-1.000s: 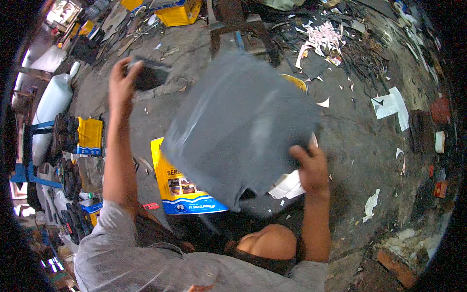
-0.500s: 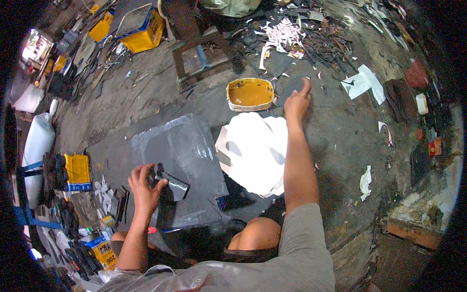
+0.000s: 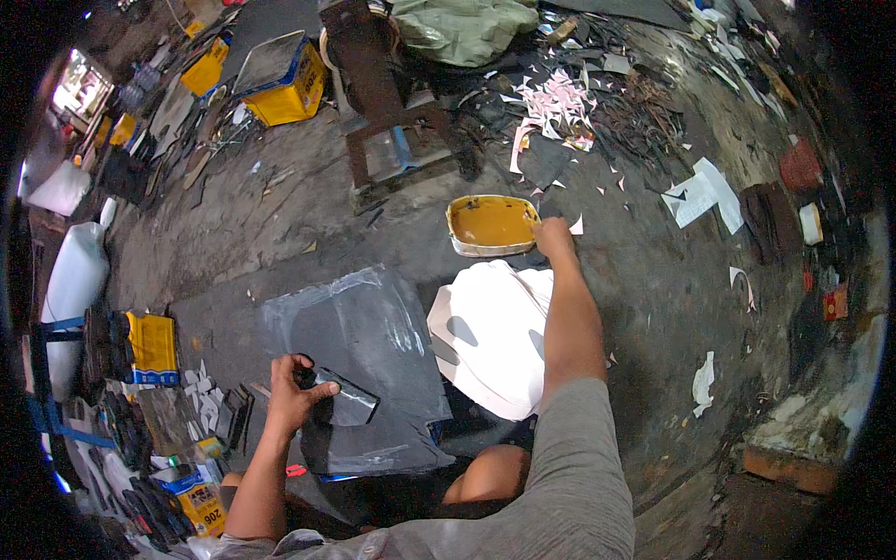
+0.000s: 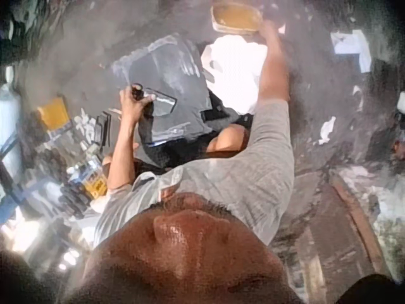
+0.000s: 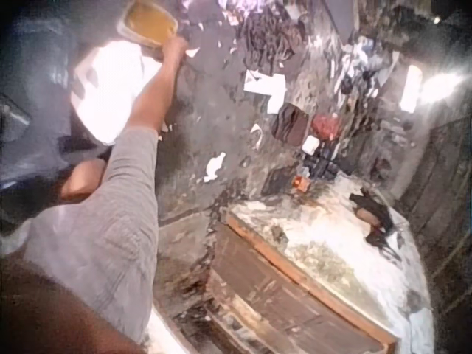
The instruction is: The person uses a scraper to spread a yellow adhesive from a container onto a large dark sheet laid on the floor. They repeatedly dip the scraper into the container and spread the adhesive in broad strokes across the sheet's surface.
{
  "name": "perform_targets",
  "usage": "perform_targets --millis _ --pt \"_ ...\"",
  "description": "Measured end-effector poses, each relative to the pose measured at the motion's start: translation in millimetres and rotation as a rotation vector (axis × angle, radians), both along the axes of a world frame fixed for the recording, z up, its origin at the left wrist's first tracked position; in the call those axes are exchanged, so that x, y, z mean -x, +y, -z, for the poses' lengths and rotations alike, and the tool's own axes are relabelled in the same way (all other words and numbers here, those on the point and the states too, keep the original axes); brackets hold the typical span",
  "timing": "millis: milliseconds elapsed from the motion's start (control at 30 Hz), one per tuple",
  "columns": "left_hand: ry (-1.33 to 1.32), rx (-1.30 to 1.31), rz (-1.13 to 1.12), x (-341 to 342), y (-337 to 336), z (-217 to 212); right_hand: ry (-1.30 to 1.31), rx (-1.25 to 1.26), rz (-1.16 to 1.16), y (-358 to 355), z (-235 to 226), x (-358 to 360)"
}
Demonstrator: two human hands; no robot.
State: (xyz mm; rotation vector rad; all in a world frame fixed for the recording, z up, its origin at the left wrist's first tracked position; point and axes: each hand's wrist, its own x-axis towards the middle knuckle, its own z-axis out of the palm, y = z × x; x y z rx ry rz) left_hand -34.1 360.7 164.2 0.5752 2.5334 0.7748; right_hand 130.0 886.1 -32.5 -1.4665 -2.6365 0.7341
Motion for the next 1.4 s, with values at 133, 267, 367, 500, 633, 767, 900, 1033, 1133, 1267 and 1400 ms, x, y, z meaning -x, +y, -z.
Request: perform_targets --millis 133,267,367,500,633,767,900,1033,1133,1267,1400 --pt "0.003 -0.018 0.001 6 -3 5 0.02 -0.098 0.019 -4 -28 -10" --pt "0.032 -0.01 0.044 3 -13 19 0.061 -0.2 -0.008 2 -86 -22" --pt "0.071 -0.01 0.113 8 -15 11 0.128 -0.182 -0.051 -7 -163 -35" --pt "-0.291 0.073 0.105 28 14 -64 0.131 -0.041 -0.075 -41 -318 -50" --pt "-0.801 -0.535 0.04 -13 81 -208 0.188 0.021 -0.053 -92 -484 -66" --pt "-1.354 -0.848 0.002 -79 146 -354 0.171 0.134 -0.063 -107 -606 -97" --pt "-1.3 -0.842 -0.003 -128 206 -441 0.181 0.114 -0.165 -68 -685 -149" --pt "-1.194 -0.619 -0.024 -179 286 -478 0.135 0.061 -0.135 2 -749 -205" --pt "-1.291 -0.774 0.017 -220 360 -498 0.123 0.136 -0.087 67 -799 -246" --pt "-1.374 -0.9 0.03 -249 451 -529 0.247 0.156 -0.033 167 -847 -287" --pt "-1.39 -0.938 0.031 -239 554 -547 0.285 -0.157 0.168 263 -851 -311"
